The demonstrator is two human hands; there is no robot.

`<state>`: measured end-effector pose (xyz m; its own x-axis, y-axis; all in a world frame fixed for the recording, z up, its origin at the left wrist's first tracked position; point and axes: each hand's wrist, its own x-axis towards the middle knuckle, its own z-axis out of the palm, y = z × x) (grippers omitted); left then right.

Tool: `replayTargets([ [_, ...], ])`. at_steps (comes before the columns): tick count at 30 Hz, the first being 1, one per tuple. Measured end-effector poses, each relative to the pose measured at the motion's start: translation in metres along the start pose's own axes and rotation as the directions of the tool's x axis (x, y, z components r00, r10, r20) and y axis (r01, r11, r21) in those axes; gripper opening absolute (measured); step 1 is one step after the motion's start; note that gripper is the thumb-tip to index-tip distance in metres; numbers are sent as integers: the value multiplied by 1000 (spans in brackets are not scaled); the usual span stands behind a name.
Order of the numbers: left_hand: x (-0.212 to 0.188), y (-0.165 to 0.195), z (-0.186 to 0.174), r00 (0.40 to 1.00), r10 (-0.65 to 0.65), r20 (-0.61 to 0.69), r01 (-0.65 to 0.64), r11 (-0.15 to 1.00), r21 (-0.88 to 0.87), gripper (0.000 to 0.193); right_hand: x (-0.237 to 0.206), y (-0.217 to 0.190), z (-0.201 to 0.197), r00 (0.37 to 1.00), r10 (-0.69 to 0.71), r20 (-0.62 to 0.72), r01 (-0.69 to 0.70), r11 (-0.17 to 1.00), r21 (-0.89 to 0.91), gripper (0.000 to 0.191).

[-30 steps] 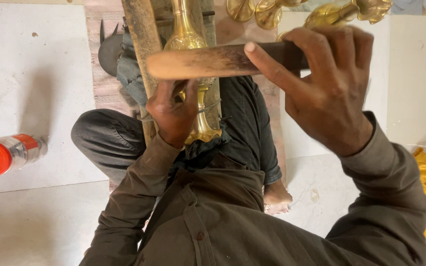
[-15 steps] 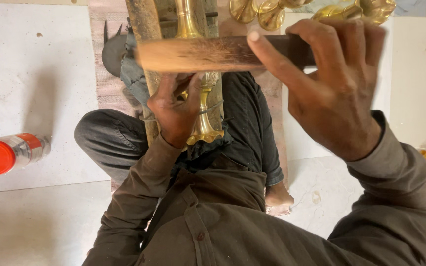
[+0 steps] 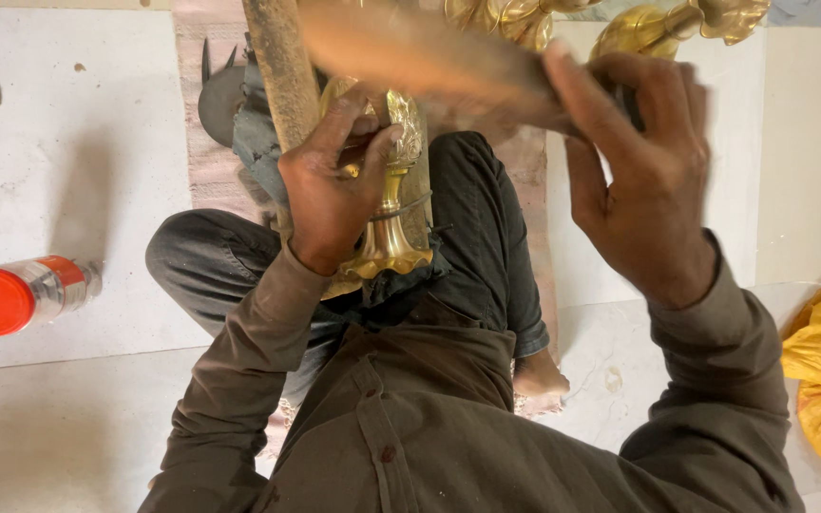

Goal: The person sits cross-legged on the floor with a brass vase held against a wooden support on their lap. They hold a chisel against the vase's surface and strike it with a wooden mallet, engraving decorative patterns, repositioning the chisel repeatedly across different areas of the vase.

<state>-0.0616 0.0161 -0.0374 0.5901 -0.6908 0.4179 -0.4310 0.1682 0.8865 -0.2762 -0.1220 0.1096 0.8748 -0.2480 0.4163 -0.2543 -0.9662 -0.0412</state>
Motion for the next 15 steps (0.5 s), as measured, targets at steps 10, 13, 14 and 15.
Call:
replayTargets([
  [10, 5, 1, -2, 999, 20, 50, -21, 1000, 14, 36, -2, -1, 2, 993, 118, -3, -114, 961, 251, 58],
  [13, 13, 1, -7, 989, 38, 146, -36, 999, -12, 43, -7, 0, 4, 995, 95, -20, -96, 994, -46, 58],
  [14, 16, 1, -8, 980, 60, 188, -67, 997, 34, 41, -9, -1, 9, 986, 164, -39, -156, 975, 159, 59],
  [15, 21, 2, -9, 970, 76, 231, -97, 992, 79, 40, -13, 0, 12, 983, 176, -45, -166, 971, 171, 61],
])
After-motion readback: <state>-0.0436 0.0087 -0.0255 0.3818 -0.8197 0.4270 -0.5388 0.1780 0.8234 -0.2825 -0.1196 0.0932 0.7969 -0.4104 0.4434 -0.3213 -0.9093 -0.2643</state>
